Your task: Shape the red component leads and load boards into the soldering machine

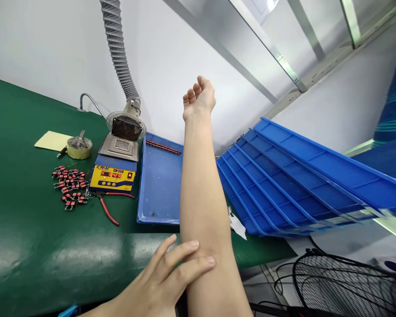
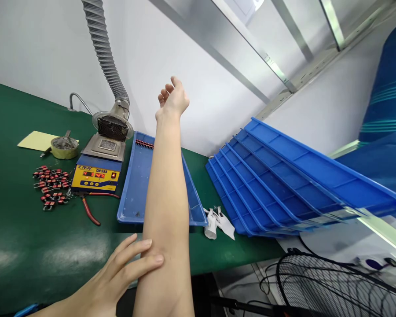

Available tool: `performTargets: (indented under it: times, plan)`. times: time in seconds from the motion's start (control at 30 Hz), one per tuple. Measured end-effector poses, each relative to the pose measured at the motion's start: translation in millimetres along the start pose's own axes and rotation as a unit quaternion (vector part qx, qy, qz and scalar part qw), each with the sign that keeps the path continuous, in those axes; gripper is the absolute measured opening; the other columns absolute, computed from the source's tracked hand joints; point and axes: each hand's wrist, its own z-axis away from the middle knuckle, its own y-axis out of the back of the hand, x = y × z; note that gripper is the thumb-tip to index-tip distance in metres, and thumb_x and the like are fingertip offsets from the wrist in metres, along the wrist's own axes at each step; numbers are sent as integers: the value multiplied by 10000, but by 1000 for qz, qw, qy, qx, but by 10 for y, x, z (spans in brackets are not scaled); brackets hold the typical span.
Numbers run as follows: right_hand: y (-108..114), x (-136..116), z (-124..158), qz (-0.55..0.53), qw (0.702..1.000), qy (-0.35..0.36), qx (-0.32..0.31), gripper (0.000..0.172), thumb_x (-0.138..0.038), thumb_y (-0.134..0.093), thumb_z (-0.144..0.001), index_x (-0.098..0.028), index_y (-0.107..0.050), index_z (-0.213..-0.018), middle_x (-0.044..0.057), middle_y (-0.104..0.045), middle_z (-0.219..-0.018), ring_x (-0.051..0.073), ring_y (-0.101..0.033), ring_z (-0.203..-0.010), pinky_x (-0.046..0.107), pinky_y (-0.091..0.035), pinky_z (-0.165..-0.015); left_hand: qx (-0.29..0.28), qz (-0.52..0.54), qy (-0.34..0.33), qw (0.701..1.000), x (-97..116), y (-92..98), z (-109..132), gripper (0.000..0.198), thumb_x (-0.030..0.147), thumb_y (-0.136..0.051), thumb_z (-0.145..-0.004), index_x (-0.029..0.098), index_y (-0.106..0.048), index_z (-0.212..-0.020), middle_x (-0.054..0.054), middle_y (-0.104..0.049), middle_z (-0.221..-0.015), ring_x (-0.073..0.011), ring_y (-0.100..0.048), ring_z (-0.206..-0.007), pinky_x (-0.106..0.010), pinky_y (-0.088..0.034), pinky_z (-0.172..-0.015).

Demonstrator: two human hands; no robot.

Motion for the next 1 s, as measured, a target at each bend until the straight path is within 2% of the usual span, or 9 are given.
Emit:
performTargets:
  times: [0.13, 0.3, 0.4, 0.5, 0.63, 0.73, 0.87, 1.0]
  plan:
    - [10, 35, 47, 6, 1000, -7, 15, 159, -264, -493, -891, -157, -549, -995, -51, -497, -778, 18, -542, -548, 150, -447, -565, -13, -5, -45, 999, 30, 7, -2, 475, 516, -500, -937, 380, -458, -1391, -12, -655, -1267, -239, -558, -1236, -359, -237, -1171]
    - [32, 75, 124, 40, 999, -9, 26, 110, -250, -462, -905, -181, -545, -920, -62, -486, -740, 17, -513, -515, 142, -427, -526, -33, -33, -83, 995, -86, 39, 0, 453, 457, -461, -975, 397, -404, -1421, -16, -624, -1312, -202, -572, -1224, -298, -263, -1149]
    - [47, 112, 144, 44, 998, -18, 33, 100, -250, -488, -900, -182, -560, -905, -58, -494, -739, 40, -531, -556, 161, -433, -547, -63, -58, -116, 990, -181, 68, -14, 541, 384, -530, -958, 403, -321, -1457, -41, -605, -1335, -220, -582, -1213, -322, -333, -1121]
    - [52, 167, 166, 47, 998, -29, 41, 87, -228, -497, -896, -174, -564, -885, -56, -492, -729, 50, -527, -566, 170, -430, -553, -80, -80, -131, 985, -232, 81, -47, 642, 411, -579, -925, 395, -260, -1482, -47, -627, -1302, -235, -614, -1158, -294, -417, -1053]
    - [42, 235, 226, 55, 997, -39, 42, 80, -206, -502, -892, -160, -564, -871, -60, -472, -704, 47, -489, -545, 172, -402, -546, -56, -138, -112, 982, -221, 37, -92, 754, 555, -572, -883, 339, -212, -1510, -62, -660, -1222, -231, -646, -1040, -252, -472, -976]
    - [31, 256, 277, 58, 997, -42, 34, 68, -200, -519, -883, -150, -566, -879, -61, -469, -699, 46, -466, -536, 180, -388, -548, -33, -201, -124, 971, -228, -17, -84, 718, 618, -475, -906, 311, -233, -1508, -61, -683, -1105, -201, -642, -960, -251, -492, -943]
    - [25, 250, 310, 53, 997, -43, 28, 72, -194, -520, -880, -142, -568, -895, -62, -469, -700, 46, -453, -532, 187, -381, -550, 5, -255, -134, 957, -264, -51, -30, 650, 603, -436, -934, 297, -286, -1488, -30, -675, -1049, -147, -627, -919, -198, -480, -927]
    - [19, 238, 314, 38, 998, -48, 30, 68, -193, -513, -886, -147, -561, -875, -65, -463, -691, 40, -438, -514, 178, -363, -527, 31, -263, -168, 950, -249, -16, -27, 575, 569, -372, -970, 269, -356, -1460, -26, -680, -1021, -136, -607, -950, -176, -447, -957]
